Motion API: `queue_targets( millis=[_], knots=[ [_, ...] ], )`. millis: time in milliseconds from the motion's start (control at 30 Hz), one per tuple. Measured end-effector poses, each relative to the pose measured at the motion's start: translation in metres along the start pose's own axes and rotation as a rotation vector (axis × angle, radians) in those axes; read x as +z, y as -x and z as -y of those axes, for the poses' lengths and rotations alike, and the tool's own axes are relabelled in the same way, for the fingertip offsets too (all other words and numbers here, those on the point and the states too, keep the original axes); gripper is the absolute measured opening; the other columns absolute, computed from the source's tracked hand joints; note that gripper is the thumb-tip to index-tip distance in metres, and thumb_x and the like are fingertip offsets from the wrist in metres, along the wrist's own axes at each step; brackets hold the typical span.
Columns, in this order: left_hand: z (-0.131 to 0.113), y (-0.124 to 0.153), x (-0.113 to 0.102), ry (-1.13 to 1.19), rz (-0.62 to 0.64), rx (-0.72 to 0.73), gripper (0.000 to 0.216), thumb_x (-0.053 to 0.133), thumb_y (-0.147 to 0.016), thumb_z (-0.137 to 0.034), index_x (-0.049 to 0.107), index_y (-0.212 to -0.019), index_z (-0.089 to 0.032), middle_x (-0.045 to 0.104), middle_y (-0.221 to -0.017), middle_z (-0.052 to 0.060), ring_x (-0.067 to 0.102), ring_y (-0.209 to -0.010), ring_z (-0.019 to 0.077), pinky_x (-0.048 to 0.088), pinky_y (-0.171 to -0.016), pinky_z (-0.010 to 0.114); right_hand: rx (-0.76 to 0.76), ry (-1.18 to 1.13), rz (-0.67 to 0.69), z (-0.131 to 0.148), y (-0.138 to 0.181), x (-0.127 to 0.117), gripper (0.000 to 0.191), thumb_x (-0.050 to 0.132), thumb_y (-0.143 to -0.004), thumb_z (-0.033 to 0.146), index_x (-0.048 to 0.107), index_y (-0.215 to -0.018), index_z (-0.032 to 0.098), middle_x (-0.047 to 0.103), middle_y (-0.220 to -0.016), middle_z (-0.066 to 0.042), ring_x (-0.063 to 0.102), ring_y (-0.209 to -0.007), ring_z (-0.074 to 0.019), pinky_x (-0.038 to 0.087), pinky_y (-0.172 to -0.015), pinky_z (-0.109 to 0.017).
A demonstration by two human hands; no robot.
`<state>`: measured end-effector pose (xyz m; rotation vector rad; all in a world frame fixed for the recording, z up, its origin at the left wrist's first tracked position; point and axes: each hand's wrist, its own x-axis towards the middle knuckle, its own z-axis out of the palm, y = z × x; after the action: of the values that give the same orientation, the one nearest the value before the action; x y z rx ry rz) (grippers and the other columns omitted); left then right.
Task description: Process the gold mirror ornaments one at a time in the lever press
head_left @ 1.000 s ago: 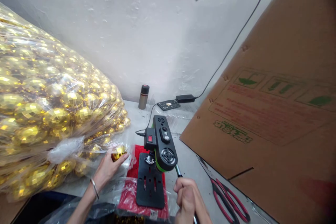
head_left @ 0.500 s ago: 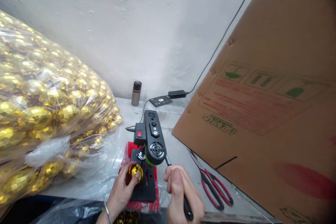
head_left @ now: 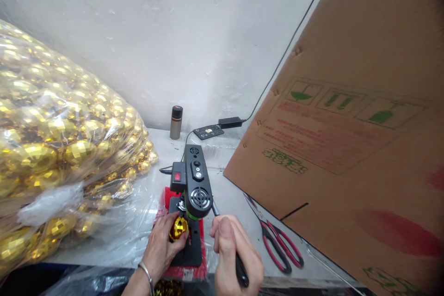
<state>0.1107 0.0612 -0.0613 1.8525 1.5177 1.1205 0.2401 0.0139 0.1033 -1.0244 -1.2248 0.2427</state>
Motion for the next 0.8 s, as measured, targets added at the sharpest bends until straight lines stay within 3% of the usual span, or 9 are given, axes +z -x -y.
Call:
queue_targets(
  millis=[100,233,533,800],
  knots=[
    [0.007,0.003,0.003,-0.032,0.006,0.049,0.041,0.072,-0.081,-0.038,0.075,-0.118,-0.023,0.081,-0.113,0.013,0.077,-0.104,0.0343,0.065,-0.092,0.05,-0.056,-0.005,0.031,-0.003,-0.002,-0.001,0.035,0.044,-0.104,0.011,0.05,-0.071,0.021,0.044,-0.065,0.004,0.048,-0.06,-0.0087,0.038,-0.056,-0.023],
    [0.013,0.006,0.006,-0.043,0.041,0.098,0.043,0.076,-0.079,-0.039,0.076,-0.119,-0.023,0.08,-0.112,0.013,0.077,-0.102,0.0325,0.066,-0.089,0.046,0.043,-0.013,-0.029,0.003,-0.001,0.002,0.036,0.044,-0.106,0.014,0.049,-0.071,0.021,0.043,-0.067,0.004,0.046,-0.062,-0.0088,0.036,-0.058,-0.024],
    [-0.013,-0.006,0.018,-0.103,0.138,-0.045,0.036,0.068,-0.082,-0.045,0.073,-0.11,-0.023,0.076,-0.099,0.011,0.071,-0.096,0.0353,0.055,-0.087,0.052,0.077,-0.014,-0.042,0.01,0.0,0.004,0.037,0.044,-0.106,0.015,0.048,-0.07,0.021,0.044,-0.067,0.003,0.045,-0.062,-0.0093,0.035,-0.059,-0.025],
    [-0.004,0.0,0.026,-0.045,0.125,-0.09,0.037,0.069,-0.076,-0.04,0.068,-0.106,-0.018,0.072,-0.101,0.012,0.066,-0.098,0.0354,0.048,-0.09,0.052,0.102,0.035,-0.123,0.007,0.014,0.008,0.037,0.046,-0.105,0.017,0.051,-0.069,0.02,0.048,-0.068,0.003,0.045,-0.058,-0.0089,0.033,-0.058,-0.027]
  ],
)
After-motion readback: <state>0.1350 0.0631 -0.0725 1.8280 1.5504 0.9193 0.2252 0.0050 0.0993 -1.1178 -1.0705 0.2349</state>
